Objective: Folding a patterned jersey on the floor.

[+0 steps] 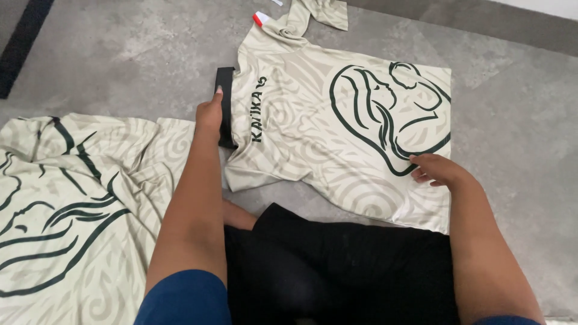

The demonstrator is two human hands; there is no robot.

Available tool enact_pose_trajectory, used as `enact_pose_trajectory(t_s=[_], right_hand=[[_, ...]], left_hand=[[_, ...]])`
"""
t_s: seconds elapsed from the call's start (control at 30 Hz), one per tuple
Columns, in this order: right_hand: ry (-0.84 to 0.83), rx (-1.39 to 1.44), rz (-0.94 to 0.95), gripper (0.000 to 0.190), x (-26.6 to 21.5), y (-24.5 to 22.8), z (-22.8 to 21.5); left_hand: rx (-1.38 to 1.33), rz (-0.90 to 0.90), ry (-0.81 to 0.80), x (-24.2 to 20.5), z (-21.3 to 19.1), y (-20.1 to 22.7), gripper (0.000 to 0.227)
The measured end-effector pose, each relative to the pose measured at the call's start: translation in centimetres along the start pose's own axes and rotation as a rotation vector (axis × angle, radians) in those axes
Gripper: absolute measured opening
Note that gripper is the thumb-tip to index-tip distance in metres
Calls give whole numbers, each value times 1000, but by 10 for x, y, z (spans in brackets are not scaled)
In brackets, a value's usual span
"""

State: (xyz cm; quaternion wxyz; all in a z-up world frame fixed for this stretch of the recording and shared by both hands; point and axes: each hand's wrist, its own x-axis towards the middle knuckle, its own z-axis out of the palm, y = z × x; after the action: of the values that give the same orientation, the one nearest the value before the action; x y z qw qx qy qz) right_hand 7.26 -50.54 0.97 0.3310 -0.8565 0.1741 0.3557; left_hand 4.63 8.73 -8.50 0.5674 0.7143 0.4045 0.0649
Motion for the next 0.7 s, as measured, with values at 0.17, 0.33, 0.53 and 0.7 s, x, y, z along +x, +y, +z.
enact_pose_trajectory(t_s=[0.17, 0.33, 0.53, 0.7], right_hand=[[13, 22, 16, 76, -30, -18, 1], [15, -39, 236, 48, -26, -33, -4], [150, -64, 488, 85, -25, -1, -19], [-19, -105, 459, 42, -1, 61, -25]], left_hand=[[-223, 8, -131, 11, 15, 32, 51], [151, 166, 156, 36, 4, 10, 61], [807, -192, -84, -68, -18, 67, 81], [962, -572, -680, -121, -29, 61, 80]])
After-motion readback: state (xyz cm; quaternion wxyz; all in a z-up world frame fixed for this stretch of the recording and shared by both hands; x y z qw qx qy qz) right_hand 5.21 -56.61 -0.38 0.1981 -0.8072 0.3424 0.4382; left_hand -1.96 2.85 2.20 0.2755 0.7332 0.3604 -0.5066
